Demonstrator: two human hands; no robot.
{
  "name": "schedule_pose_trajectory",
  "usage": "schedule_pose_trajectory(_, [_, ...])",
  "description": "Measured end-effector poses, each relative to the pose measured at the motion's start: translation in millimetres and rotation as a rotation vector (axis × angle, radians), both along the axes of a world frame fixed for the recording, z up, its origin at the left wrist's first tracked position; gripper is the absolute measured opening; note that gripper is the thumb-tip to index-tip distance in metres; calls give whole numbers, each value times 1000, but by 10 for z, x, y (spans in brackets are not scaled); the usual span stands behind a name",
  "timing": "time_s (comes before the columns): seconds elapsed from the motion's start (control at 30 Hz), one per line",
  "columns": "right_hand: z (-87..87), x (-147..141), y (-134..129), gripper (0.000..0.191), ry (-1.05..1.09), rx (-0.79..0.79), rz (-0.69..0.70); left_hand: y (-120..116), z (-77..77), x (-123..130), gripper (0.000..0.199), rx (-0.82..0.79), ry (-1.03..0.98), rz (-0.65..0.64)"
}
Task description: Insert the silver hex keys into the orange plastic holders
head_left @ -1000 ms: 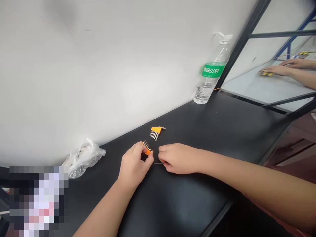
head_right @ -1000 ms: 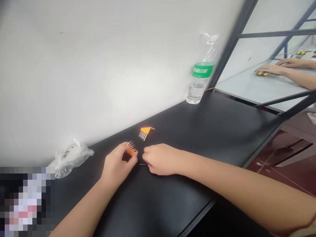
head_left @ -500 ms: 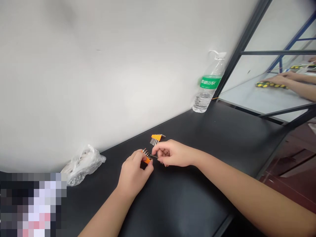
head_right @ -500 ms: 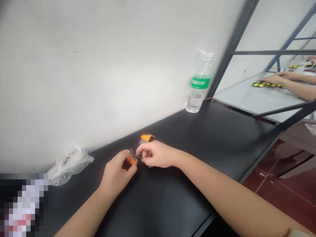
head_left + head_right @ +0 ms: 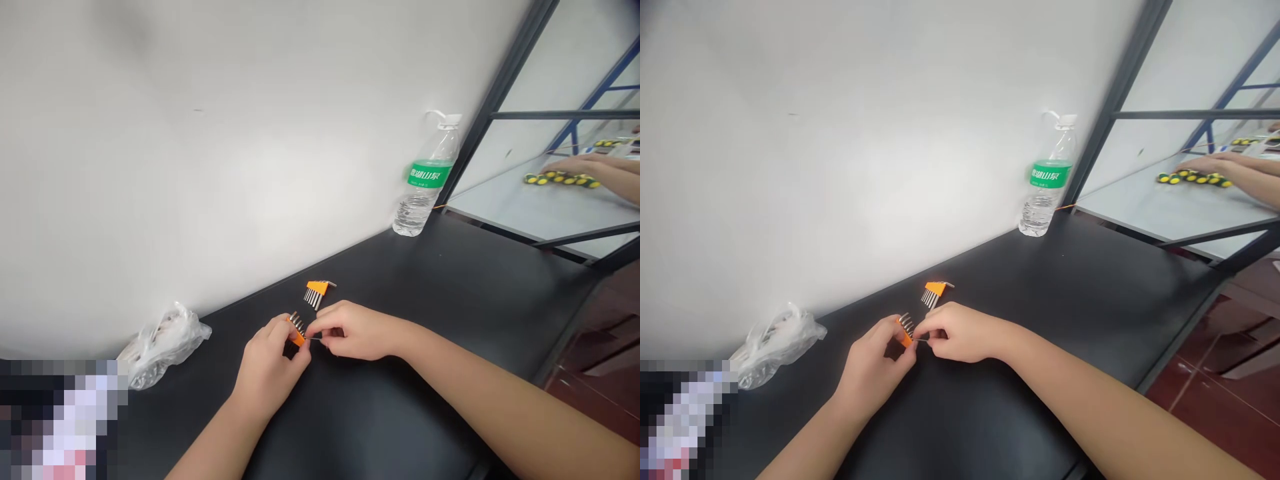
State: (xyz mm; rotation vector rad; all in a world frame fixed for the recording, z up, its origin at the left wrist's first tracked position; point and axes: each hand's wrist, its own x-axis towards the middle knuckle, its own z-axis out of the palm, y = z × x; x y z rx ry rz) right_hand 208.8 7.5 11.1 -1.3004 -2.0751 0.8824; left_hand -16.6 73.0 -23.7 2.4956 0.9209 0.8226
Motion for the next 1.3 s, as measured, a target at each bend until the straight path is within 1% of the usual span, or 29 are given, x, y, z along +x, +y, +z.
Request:
schedule_pose_trajectory(0.1, [15, -1, -5, 43, -33, 22, 24, -4, -5, -2, 13, 22, -7, -36])
schedule_pose_trajectory(0.23, [33, 14, 1, 44, -32, -3, 58, -8, -13, -6, 12, 91, -1, -87])
schedule_pose_trajectory(0.4, [56, 13, -5, 39, -2, -30, 51, -22, 5, -2, 13, 181, 76, -135])
schedule_pose_trajectory(0.47, [52, 17, -12, 36, 46, -109, 31, -30, 14, 3, 14, 205, 89, -150])
schedule_pose_trajectory(0.67, [-29, 44, 11, 27, 204, -425, -62, -45, 19, 4, 13, 253, 106, -182])
schedule_pose_trajectory(0.73, [-48, 35, 21, 25, 244, -503, -91, -50, 20, 2, 13, 266, 101, -178])
schedule_pose_trajectory(0.8, [-43, 12, 13, 26, 248, -534, -100, -57, 23, 1, 13, 288, 94, -177])
schedule_pose_trajectory(0.83, [-31, -4, 2, 26, 226, -507, -98, -60, 23, 1, 13, 300, 94, -181])
schedule_pose_trajectory(0.87, [-14, -20, -13, 26, 182, -439, -87, -63, 22, 2, 13, 308, 98, -186])
schedule_pose_trajectory(1.0, [66, -73, -79, 26, -77, -13, 2, -66, 9, 7, 15, 286, 144, -197])
schedule_pose_trajectory(1.03, [74, -83, -86, 26, -109, 44, 15, -65, 5, 8, 16, 272, 148, -191])
schedule_pose_trajectory(1.07, [75, -91, -89, 26, -110, 59, 15, -62, 2, 9, 16, 260, 147, -183])
schedule_pose_trajectory(1.13, [51, -107, -81, 25, -35, -7, -23, -59, -1, 7, 16, 254, 131, -161])
schedule_pose_trajectory(1.23, [-22, -125, -52, 23, 130, -222, -147, -63, 3, 0, 15, 297, 128, -147])
schedule_pose_trajectory(1.3, [-67, -132, -33, 22, 191, -366, -224, -74, 7, -3, 14, 346, 148, -159])
